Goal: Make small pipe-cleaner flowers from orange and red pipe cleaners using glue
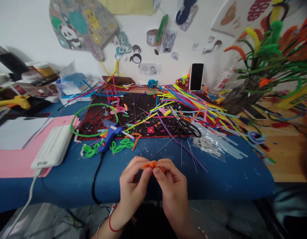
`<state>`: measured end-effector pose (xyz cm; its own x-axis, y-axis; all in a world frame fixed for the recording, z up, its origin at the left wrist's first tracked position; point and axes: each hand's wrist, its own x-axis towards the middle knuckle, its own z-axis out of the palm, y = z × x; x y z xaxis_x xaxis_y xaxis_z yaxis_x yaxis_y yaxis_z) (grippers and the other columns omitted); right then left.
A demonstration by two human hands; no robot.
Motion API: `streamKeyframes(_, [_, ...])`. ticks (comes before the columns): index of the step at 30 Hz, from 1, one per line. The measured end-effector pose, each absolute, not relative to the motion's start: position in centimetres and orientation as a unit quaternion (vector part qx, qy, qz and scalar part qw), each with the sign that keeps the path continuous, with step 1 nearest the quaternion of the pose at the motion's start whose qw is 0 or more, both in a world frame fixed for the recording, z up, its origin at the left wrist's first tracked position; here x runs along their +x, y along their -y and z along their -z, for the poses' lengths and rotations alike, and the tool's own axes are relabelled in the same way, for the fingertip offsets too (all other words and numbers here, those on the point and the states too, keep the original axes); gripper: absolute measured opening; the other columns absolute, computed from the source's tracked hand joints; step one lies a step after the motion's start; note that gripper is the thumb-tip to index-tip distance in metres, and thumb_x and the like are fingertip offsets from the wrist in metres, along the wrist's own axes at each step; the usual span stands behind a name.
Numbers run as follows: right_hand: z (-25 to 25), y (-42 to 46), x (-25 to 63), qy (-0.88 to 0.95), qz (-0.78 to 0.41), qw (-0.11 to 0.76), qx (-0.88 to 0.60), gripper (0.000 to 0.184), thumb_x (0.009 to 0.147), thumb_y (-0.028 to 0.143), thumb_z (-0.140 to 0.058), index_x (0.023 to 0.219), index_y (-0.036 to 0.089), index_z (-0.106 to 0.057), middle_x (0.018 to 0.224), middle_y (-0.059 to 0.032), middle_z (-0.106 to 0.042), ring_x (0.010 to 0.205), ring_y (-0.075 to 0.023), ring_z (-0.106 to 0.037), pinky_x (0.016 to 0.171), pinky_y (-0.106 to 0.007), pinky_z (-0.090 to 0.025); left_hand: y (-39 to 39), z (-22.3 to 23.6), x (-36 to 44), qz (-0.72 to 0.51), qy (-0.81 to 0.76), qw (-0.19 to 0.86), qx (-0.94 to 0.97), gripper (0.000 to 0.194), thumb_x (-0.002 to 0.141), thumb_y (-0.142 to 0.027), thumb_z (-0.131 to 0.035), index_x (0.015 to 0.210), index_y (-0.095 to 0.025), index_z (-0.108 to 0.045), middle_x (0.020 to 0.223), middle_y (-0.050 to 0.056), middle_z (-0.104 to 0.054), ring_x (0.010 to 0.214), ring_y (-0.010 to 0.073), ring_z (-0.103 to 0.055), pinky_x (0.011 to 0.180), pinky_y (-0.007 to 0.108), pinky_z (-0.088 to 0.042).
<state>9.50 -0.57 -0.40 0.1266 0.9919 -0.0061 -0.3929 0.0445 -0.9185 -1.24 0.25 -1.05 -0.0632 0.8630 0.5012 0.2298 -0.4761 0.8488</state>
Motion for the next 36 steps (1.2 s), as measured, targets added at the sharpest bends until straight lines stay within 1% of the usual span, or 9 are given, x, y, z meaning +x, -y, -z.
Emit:
streamKeyframes(3, [0.3, 0.5, 9.5, 0.384, -0.522, 0.625, -0.435, 0.002, 0.081, 0.025, -0.071, 0.079, 0.024, -0.070, 0.091, -0.0015, -0.064, 0.088, -0.0152, -0.060, 0.078, -0.026, -0.050, -0.1, 1.4, -0.6, -0.592, -0.470, 0.209, 0.620, 0.014, 0.089, -0.010, -0.056, 0.083, -0.019, -0.065, 0.077, 0.002, -0.062, 0.072, 0.0137, -0.058, 0.063, 0.025, -0.049])
streamKeyframes(8, [-0.4, 0.5, 9.9, 0.403, -0.531, 0.582, -0.467, 0.010, 0.085, 0.032, -0.066, 0.083, 0.022, -0.065, 0.078, -0.0009, -0.066, 0.072, -0.0143, -0.062, 0.067, -0.025, -0.052, 0.2, 2.2, -0.3, -0.578, -0.502, 0.110, 0.634, 0.013, 0.086, -0.012, -0.060, 0.088, -0.021, -0.069, 0.081, 0.002, -0.058, 0.075, 0.0159, -0.056, 0.065, 0.029, -0.047])
streamKeyframes(10, [-0.6, 0.3, 10.4, 0.406, -0.549, 0.570, -0.457, 0.014, 0.084, 0.035, -0.066, 0.081, 0.021, -0.062, 0.073, -0.0001, -0.064, 0.066, -0.0133, -0.061, 0.061, -0.024, -0.051, 0.1, 2.0, -0.7, -0.568, -0.492, 0.149, 0.643, 0.014, 0.087, -0.015, -0.058, 0.089, -0.021, -0.071, 0.084, 0.004, -0.059, 0.078, 0.0168, -0.057, 0.067, 0.029, -0.049])
streamKeyframes(14, [-0.9, -0.6, 11.7, 0.444, -0.608, 0.496, -0.433, 0.014, 0.082, 0.033, -0.068, 0.082, 0.019, -0.065, 0.066, 0.0019, -0.062, 0.056, -0.0110, -0.058, 0.056, -0.024, -0.050, -0.7, 0.8, -2.2, -0.547, -0.462, 0.335, 0.612, 0.014, 0.086, -0.020, -0.062, 0.095, -0.019, -0.073, 0.085, 0.006, -0.066, 0.074, 0.0161, -0.063, 0.063, 0.025, -0.053])
streamKeyframes(19, [-1.3, -1.5, 13.4, 0.471, -0.632, 0.446, -0.423, 0.012, 0.079, 0.027, -0.070, 0.088, 0.020, -0.067, 0.071, 0.0007, -0.068, 0.065, -0.0137, -0.064, 0.064, -0.027, -0.054, -1.6, -0.4, -3.1, -0.511, -0.437, 0.470, 0.572, 0.003, 0.076, -0.019, -0.073, 0.078, -0.016, -0.074, 0.074, 0.006, -0.074, 0.063, 0.0165, -0.070, 0.059, 0.024, -0.058])
streamKeyframes(22, [-1.6, -1.7, 14.0, 0.492, -0.605, 0.443, -0.442, 0.020, 0.077, 0.024, -0.072, 0.096, 0.023, -0.065, 0.081, -0.0003, -0.072, 0.075, -0.0159, -0.069, 0.071, -0.029, -0.055, -1.6, -0.5, -2.9, -0.508, -0.442, 0.503, 0.542, 0.005, 0.075, -0.017, -0.073, 0.080, -0.017, -0.074, 0.069, 0.004, -0.076, 0.061, 0.0166, -0.072, 0.059, 0.023, -0.060])
streamKeyframes(26, [-1.9, -2.1, 14.5, 0.541, -0.561, 0.426, -0.459, 0.019, 0.077, 0.022, -0.072, 0.092, 0.024, -0.062, 0.078, 0.0014, -0.072, 0.071, -0.0163, -0.070, 0.071, -0.030, -0.054, -1.3, -0.5, -2.5, -0.487, -0.450, 0.503, 0.554, 0.018, 0.074, -0.014, -0.073, 0.092, -0.019, -0.074, 0.074, 0.004, -0.078, 0.063, 0.0168, -0.074, 0.060, 0.023, -0.061])
streamKeyframes(33, [-1.9, -2.6, 14.8, 0.573, -0.531, 0.431, -0.451, 0.002, 0.078, 0.022, -0.071, 0.079, 0.023, -0.070, 0.077, 0.0000, -0.073, 0.067, -0.0174, -0.069, 0.067, -0.031, -0.054, -1.4, -0.3, -2.1, -0.480, -0.447, 0.534, 0.534, 0.009, 0.075, -0.023, -0.074, 0.082, -0.016, -0.076, 0.070, 0.005, -0.078, 0.059, 0.0187, -0.073, 0.057, 0.026, -0.061])
streamKeyframes(36, [-1.5, -2.8, 15.0, 0.570, -0.537, 0.426, -0.453, 0.003, 0.078, 0.023, -0.071, 0.079, 0.024, -0.073, 0.078, 0.0000, -0.074, 0.071, -0.0179, -0.069, 0.068, -0.031, -0.055, -1.6, -0.1, -2.2, -0.467, -0.449, 0.548, 0.529, 0.011, 0.076, -0.026, -0.073, 0.078, -0.016, -0.076, 0.070, 0.007, -0.078, 0.059, 0.0194, -0.073, 0.058, 0.028, -0.061])
